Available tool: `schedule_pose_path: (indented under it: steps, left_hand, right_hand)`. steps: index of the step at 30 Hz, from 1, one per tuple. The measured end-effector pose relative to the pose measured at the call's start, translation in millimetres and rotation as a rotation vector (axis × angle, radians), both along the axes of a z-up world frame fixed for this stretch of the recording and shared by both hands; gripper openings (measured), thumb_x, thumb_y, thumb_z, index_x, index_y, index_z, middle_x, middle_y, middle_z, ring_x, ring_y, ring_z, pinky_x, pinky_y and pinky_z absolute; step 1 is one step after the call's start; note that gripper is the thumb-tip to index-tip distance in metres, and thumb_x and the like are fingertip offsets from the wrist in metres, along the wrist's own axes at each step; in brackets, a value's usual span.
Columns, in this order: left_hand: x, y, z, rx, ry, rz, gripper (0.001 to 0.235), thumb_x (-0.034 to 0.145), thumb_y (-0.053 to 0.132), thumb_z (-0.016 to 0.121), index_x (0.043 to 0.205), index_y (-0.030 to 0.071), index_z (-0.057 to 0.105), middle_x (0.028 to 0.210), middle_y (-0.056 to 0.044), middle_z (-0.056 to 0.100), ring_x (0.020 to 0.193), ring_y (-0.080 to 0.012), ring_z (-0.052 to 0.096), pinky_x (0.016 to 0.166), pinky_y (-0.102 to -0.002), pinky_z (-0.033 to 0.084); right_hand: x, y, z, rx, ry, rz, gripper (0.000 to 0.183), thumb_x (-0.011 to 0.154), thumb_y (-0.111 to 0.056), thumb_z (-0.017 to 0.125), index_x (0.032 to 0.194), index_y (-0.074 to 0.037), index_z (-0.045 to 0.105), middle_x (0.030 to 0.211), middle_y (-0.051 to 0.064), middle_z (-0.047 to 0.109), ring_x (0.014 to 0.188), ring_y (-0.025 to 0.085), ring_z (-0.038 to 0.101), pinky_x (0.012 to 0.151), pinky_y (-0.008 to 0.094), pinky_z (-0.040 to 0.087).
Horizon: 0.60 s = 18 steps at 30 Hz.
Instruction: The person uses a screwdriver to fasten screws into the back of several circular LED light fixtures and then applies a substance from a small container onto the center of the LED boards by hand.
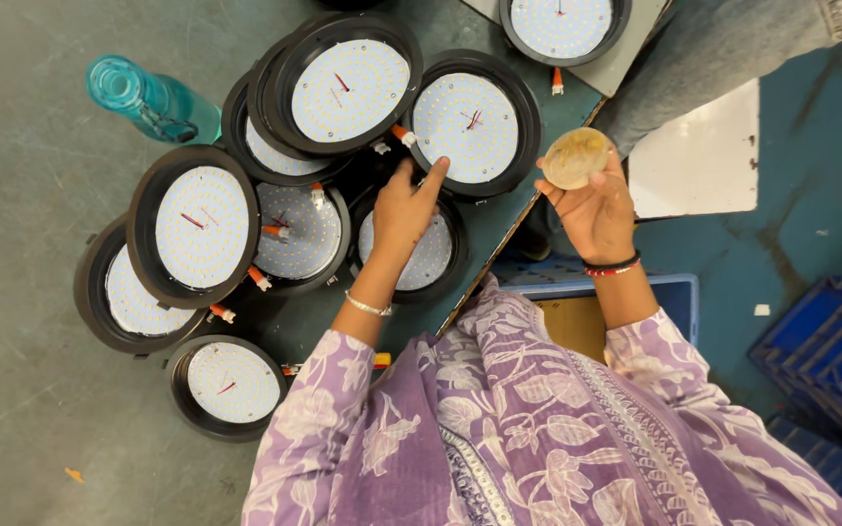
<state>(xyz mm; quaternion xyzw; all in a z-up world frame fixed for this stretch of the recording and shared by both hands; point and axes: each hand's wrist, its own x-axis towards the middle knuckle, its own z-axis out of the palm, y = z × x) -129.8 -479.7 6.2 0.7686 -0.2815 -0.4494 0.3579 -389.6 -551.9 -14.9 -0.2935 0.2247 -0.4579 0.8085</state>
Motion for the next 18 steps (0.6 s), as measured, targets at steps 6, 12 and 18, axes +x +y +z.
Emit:
schedule_pose_path:
  steps: [6, 12, 18]
  left_hand:
    - [-7, 3, -19, -0.206, 0.113, 0.135, 0.043, 0.084, 0.043, 0.074, 0.096, 0.002, 0.074, 0.062, -0.001, 0.057, 0.058, -0.0094, 0.047, 0.058, -0.029, 0.040]
    - [-18, 30, -45, -0.394, 0.311, 0.265, 0.048, 0.095, 0.030, 0.074, 0.068, -0.001, 0.049, 0.067, 0.001, 0.039, 0.065, -0.0097, 0.033, 0.058, -0.033, 0.029]
    - [-19, 79, -53, -0.508, 0.086, 0.293, 0.036, 0.092, 0.027, 0.073, 0.078, 0.000, 0.054, 0.084, -0.003, 0.046, 0.083, -0.0127, 0.044, 0.074, -0.032, 0.037]
  right_hand:
    - [-4, 13, 11, -0.006, 0.026, -0.052, 0.053, 0.099, -0.027, 0.066, 0.147, -0.011, 0.047, 0.138, 0.013, 0.060, 0.128, 0.035, 0.063, 0.105, 0.048, 0.056]
    - [-17, 28, 36, -0.071, 0.024, 0.029, 0.056, 0.098, -0.031, 0.066, 0.147, -0.013, 0.047, 0.136, 0.017, 0.060, 0.117, 0.033, 0.064, 0.099, 0.045, 0.056]
    - [-8, 41, 22, -0.033, 0.014, 0.091, 0.056, 0.100, -0.033, 0.067, 0.147, -0.010, 0.046, 0.133, 0.020, 0.061, 0.114, 0.034, 0.065, 0.090, 0.045, 0.057]
